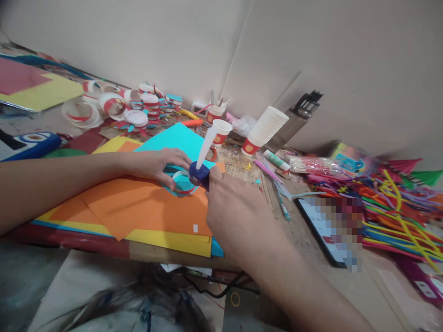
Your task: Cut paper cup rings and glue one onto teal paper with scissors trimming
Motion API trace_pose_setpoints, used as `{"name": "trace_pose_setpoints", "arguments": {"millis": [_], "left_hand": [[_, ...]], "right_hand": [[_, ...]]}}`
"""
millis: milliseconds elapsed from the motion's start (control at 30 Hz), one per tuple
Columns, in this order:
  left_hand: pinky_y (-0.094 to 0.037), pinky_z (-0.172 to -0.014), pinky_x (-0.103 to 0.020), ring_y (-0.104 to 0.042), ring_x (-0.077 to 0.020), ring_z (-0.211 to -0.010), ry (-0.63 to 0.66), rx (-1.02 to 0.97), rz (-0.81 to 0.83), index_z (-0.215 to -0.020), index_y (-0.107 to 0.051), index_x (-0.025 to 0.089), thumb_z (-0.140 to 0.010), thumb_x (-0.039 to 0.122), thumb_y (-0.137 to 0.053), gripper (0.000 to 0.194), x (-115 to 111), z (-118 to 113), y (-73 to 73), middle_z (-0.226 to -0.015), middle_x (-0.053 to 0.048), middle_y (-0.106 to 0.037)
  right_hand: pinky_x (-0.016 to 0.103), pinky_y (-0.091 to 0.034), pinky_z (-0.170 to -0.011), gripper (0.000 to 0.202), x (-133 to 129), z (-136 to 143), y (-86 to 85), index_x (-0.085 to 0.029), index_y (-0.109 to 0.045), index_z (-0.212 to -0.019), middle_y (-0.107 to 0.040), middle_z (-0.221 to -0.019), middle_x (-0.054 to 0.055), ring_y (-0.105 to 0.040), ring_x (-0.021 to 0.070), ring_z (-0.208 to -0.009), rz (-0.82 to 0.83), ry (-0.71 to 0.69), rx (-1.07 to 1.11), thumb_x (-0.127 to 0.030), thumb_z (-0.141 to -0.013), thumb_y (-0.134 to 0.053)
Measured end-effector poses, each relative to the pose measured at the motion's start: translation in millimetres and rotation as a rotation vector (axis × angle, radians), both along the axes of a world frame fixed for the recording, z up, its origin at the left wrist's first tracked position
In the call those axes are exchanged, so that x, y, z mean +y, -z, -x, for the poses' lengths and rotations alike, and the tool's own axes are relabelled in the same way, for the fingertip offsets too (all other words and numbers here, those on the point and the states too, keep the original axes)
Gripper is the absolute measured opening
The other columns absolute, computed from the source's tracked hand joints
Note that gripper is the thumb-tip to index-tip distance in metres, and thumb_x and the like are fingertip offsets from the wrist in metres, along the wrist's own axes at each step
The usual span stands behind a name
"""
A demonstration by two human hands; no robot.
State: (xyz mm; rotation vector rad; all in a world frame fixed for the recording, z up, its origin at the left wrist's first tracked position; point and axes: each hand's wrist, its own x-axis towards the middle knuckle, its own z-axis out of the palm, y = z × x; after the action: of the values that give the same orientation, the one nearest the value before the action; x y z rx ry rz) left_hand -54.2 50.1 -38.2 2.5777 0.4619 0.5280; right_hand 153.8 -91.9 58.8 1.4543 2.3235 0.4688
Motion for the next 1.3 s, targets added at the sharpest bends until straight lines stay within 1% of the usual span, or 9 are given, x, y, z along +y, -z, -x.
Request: {"name": "trace_pose_setpoints", "arguments": {"millis": [167, 267, 367, 467, 700, 967, 1033, 1133, 1300], "left_hand": [[-0.038, -0.099, -0.032, -0.057, -0.0247, -0.116, -0.002, 0.019, 0.003, -0.119, -0.068, 0.024, -0.075, 0.05, -0.074, 0.052, -2, 0, -3.7, -0.121, -0.01, -0.067], [-0.039, -0.097, -0.032, -0.057, -0.0246, -0.115, -0.045, 0.046, 0.026, -0.125, -0.063, 0.024, -0.076, 0.053, -0.072, 0.058, -5, 0, -5.9, -0.124, -0.009, -0.066], [-0.039, -0.097, -0.033, -0.057, -0.0244, -0.114, -0.094, 0.052, 0.048, -0.123, -0.063, 0.024, -0.074, 0.056, -0.072, 0.06, -7, 1, -6.5, -0.125, -0.008, -0.064], [-0.039, -0.096, -0.032, -0.057, -0.0237, -0.112, -0.104, 0.056, 0.058, -0.12, -0.064, 0.023, -0.074, 0.054, -0.072, 0.056, -7, 1, -5.4, -0.123, -0.007, -0.064], [-0.04, -0.091, -0.029, -0.058, -0.0231, -0.108, -0.096, 0.078, 0.052, -0.117, -0.065, 0.022, -0.074, 0.051, -0.074, 0.053, -5, 1, -3.7, -0.119, -0.007, -0.066], [-0.04, -0.093, -0.031, -0.057, -0.0247, -0.113, -0.119, 0.075, 0.034, -0.125, -0.062, 0.024, -0.072, 0.055, -0.074, 0.062, -5, 1, -3.8, -0.125, -0.007, -0.064], [-0.04, -0.095, -0.031, -0.057, -0.0244, -0.114, -0.092, 0.055, 0.03, -0.127, -0.061, 0.025, -0.073, 0.054, -0.073, 0.062, -5, 1, -4.8, -0.126, -0.007, -0.064], [-0.041, -0.093, -0.029, -0.06, -0.0228, -0.112, 0.008, 0.025, 0.023, -0.122, -0.066, 0.023, -0.076, 0.049, -0.072, 0.052, -4, 0, -5.8, -0.123, -0.008, -0.067], [-0.042, -0.089, -0.026, -0.062, -0.0205, -0.106, 0.056, -0.017, 0.002, -0.119, -0.068, 0.024, -0.078, 0.049, -0.071, 0.049, -2, -1, -4.5, -0.118, -0.007, -0.07]], "right_hand": [[0.031, -0.043, -0.067, 0.021, 8, 8, -1.5, -0.014, -0.061, -0.108, -0.067, -0.094, 0.012, -0.064, 0.0238, -0.082, -0.026, 0.092, 0.095, -0.019, -0.093, -0.046], [0.033, -0.044, -0.07, 0.024, 8, 5, 1.1, -0.015, -0.06, -0.112, -0.067, -0.093, 0.013, -0.065, 0.0254, -0.086, -0.038, 0.081, 0.184, -0.022, -0.094, -0.046], [0.035, -0.045, -0.072, 0.028, 8, 1, 3.8, -0.016, -0.057, -0.119, -0.068, -0.095, 0.014, -0.065, 0.0271, -0.09, -0.055, 0.032, 0.243, -0.024, -0.095, -0.044], [0.035, -0.046, -0.073, 0.028, 7, 1, 4.3, -0.016, -0.058, -0.117, -0.068, -0.094, 0.013, -0.065, 0.0276, -0.092, -0.051, 0.022, 0.226, -0.023, -0.095, -0.042], [0.033, -0.043, -0.067, 0.017, 6, 8, -5.0, -0.016, -0.06, -0.101, -0.068, -0.093, 0.014, -0.066, 0.026, -0.086, -0.03, 0.112, 0.172, -0.023, -0.094, -0.046], [0.031, -0.041, -0.064, 0.018, 4, 10, -7.2, -0.014, -0.057, -0.107, -0.068, -0.096, 0.014, -0.065, 0.0246, -0.085, -0.069, 0.103, 0.111, -0.022, -0.094, -0.047], [0.031, -0.041, -0.065, 0.017, 4, 10, -6.5, -0.014, -0.057, -0.105, -0.068, -0.096, 0.014, -0.065, 0.025, -0.087, -0.062, 0.117, 0.111, -0.022, -0.094, -0.046], [0.031, -0.042, -0.065, 0.016, 5, 9, -4.8, -0.015, -0.057, -0.102, -0.068, -0.094, 0.013, -0.065, 0.025, -0.088, -0.067, 0.131, 0.121, -0.023, -0.095, -0.045], [0.031, -0.042, -0.064, 0.017, 5, 4, -3.2, -0.016, -0.059, -0.101, -0.068, -0.093, 0.013, -0.065, 0.0245, -0.084, -0.093, 0.053, 0.095, -0.023, -0.094, -0.046]]}}
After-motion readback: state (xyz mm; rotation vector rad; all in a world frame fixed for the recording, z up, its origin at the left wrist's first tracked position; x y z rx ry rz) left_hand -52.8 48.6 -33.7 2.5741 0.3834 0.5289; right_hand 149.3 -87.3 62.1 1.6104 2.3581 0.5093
